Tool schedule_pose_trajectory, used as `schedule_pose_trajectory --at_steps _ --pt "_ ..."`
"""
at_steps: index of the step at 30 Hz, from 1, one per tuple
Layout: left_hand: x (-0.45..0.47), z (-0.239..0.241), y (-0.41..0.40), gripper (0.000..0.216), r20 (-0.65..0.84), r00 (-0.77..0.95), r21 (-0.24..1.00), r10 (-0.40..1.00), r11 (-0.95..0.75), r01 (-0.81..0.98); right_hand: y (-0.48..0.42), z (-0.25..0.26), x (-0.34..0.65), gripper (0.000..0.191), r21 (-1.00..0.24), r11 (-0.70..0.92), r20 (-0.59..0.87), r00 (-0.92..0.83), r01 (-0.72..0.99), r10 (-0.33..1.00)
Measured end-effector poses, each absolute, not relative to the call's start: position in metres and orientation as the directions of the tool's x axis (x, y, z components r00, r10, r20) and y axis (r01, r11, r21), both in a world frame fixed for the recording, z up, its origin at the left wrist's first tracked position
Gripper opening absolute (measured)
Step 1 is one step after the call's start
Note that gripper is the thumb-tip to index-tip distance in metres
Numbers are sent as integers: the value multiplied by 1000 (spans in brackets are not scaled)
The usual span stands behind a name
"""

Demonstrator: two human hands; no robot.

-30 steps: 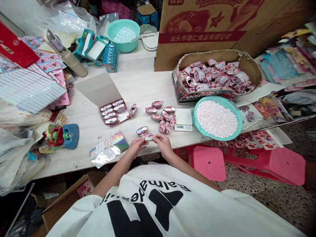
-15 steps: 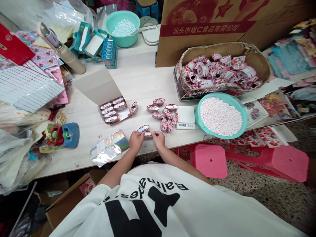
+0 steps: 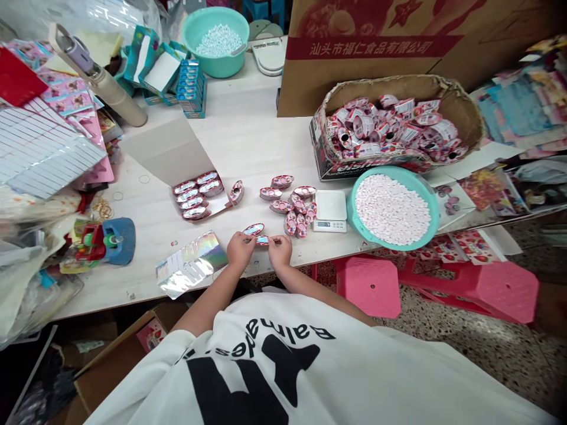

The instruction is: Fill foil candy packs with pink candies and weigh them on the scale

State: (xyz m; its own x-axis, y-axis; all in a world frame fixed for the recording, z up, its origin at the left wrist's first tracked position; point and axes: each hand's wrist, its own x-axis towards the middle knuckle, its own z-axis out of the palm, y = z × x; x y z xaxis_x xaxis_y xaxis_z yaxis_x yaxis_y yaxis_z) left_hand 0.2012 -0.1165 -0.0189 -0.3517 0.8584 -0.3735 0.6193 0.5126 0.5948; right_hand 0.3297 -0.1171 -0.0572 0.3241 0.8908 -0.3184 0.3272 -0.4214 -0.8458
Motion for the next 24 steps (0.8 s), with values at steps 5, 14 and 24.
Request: schedule_pose_trajectory --at_steps 5,14,24 --pt "198 -23 -115 21 -390 -370 553 843 536 637 -116 -59 330 7 -841 -397 -313 267 367 911" --pt "189 -14 -105 21 -464 -238 518 853 479 708 -91 -47 354 20 -806 -258 -338 -57 532 939" --pt "200 -27 -118 27 -523 -267 529 809 554 643 -64 -44 364 22 -728 -43 -456 -436 684 776"
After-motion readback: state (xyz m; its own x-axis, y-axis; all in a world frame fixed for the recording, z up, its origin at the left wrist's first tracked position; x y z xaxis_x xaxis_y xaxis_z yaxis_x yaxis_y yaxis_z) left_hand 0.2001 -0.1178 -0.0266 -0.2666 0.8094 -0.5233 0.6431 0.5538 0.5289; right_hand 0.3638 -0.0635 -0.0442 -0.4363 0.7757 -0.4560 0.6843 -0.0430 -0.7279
